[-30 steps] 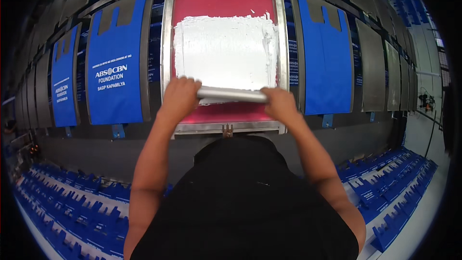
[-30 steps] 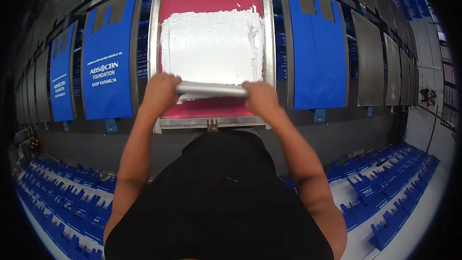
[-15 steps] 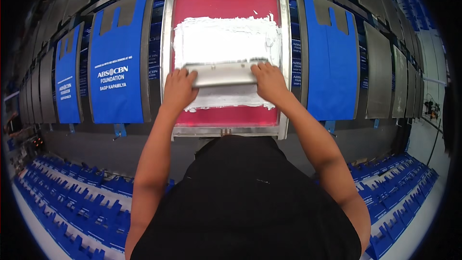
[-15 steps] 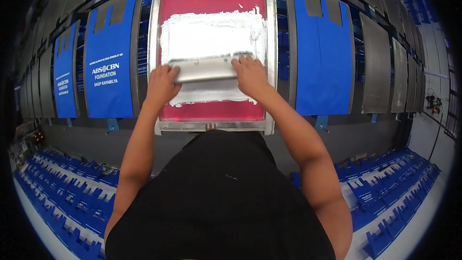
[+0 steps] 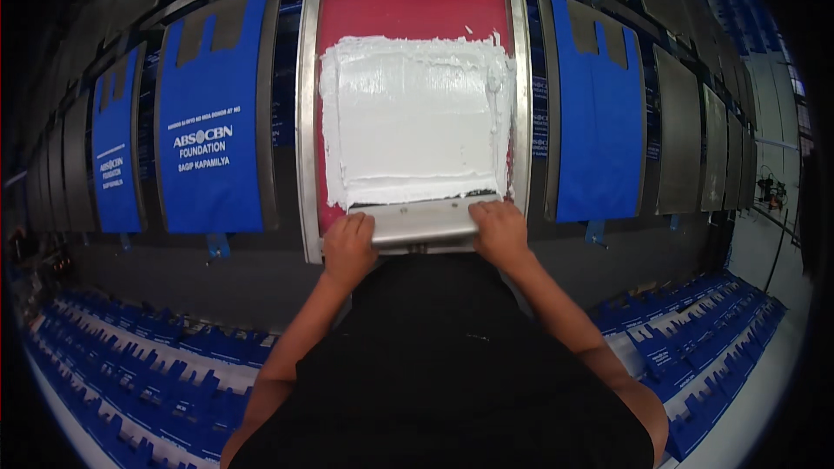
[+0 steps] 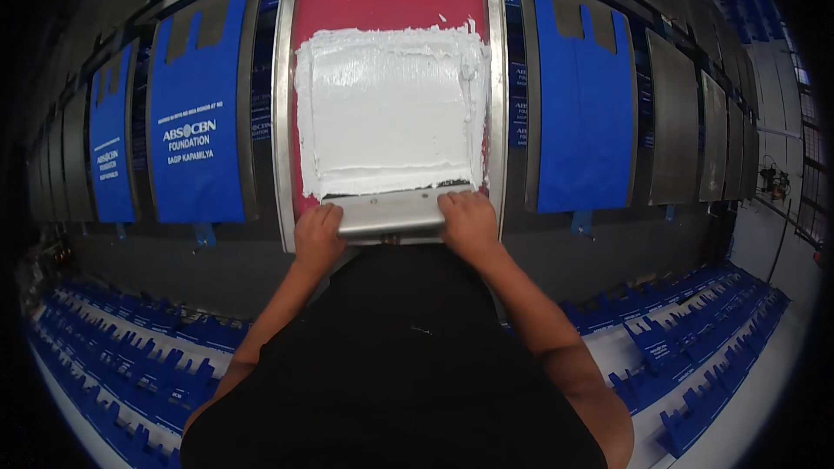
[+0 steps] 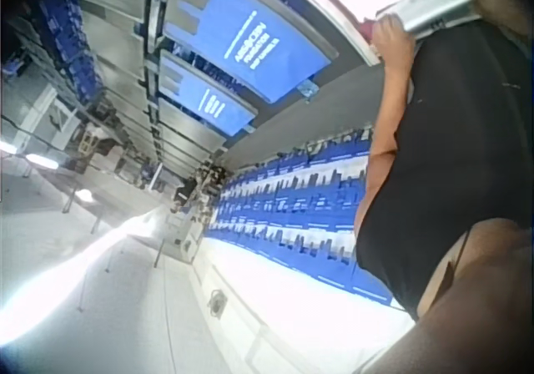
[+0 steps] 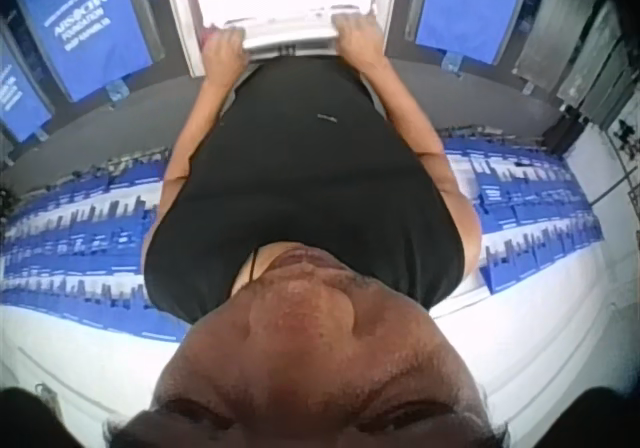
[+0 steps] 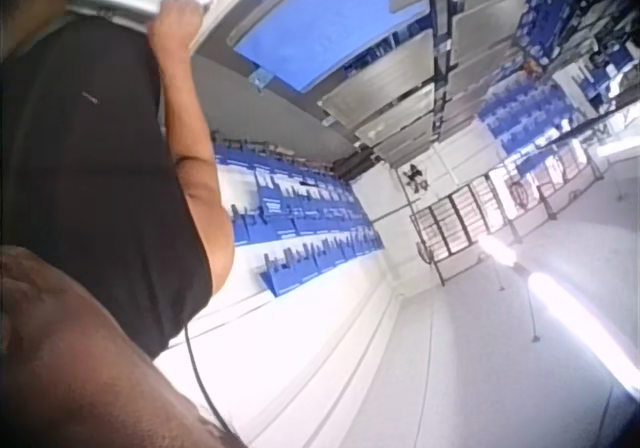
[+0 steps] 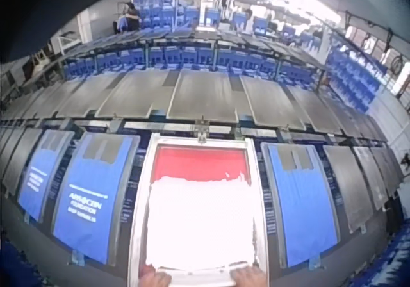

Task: The person uses a squeegee to spread white ink evenly across a screen printing frame. They add more ink from a container and continue to spread it across the screen. The person is working in a large room with blue banners and other equipment visible in the background.

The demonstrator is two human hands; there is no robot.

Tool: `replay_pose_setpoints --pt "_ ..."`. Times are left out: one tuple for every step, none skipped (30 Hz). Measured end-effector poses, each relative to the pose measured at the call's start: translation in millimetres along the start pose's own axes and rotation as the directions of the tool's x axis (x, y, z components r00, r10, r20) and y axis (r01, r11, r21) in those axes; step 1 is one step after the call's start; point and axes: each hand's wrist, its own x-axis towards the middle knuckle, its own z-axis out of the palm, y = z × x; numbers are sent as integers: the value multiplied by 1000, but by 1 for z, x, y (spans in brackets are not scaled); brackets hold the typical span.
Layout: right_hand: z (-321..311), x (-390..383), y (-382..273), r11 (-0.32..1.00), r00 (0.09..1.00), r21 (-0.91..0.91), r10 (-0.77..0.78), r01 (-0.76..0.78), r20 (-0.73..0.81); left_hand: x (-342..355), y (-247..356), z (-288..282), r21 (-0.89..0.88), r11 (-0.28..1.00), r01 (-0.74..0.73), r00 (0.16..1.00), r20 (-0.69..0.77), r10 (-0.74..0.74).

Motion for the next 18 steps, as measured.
replay_pose_setpoints --pt "5 2 5 1000 999 15 -19 20 -35 3 0 4 -22 1000 13 1000 -14 -13" --pt "11 16 15 999 998 -29 -22 20 -64 18 -9 8 12 999 31 999 15 -31" --pt "15 40 29 998 995 -69 -19 13 -93 44 -25 14 47 998 43 998 50 -45" --pt "2 77 36 995 999 -90 40 -39 12 81 -37 11 40 996 83 992 88 -86" --pt "2 113 54 993 995 -66 97 -97 -15 127 -41 3 72 979 193 964 173 -202" --pt "-12 148 63 987 992 -115 118 -112 44 157 -56 3 108 975 196 956 199 -214" --pt "-29 179 67 981 986 -143 143 -130 84 184 -73 7 157 972 172 964 175 -199" --pt "-46 204 77 980 992 -180 97 -82 78 213 -78 -3 158 976 152 963 197 -181" --pt "-52 215 82 976 996 -213 52 -35 76 228 -78 -13 159 979 130 961 223 -164" --pt "-51 208 79 981 994 -187 67 -51 81 220 -78 -13 168 975 145 957 227 -182" --pt "-51 196 73 984 993 -167 82 -67 85 207 -74 -16 173 972 160 953 228 -198" --pt "-51 180 64 986 991 -146 96 -82 89 188 -67 -20 178 968 176 950 227 -214" --pt "-50 143 54 982 964 -100 178 -161 197 166 -39 -33 143 962 230 904 336 -266" --pt "-45 107 39 992 961 -75 116 -101 252 126 -27 -36 133 964 231 901 344 -264" --pt "-38 67 24 995 978 40 85 -94 189 78 -27 -26 19 989 149 949 280 -148" --pt "-22 35 16 997 990 50 47 -54 135 41 -20 -17 35 998 54 972 226 -60" --pt "-8 14 10 996 1000 84 -1 1 -1 25 -7 -12 16 999 30 986 165 -32" --pt "1 16 13 999 1000 48 11 -9 -28 24 -12 -2 20 1000 23 990 138 -25"
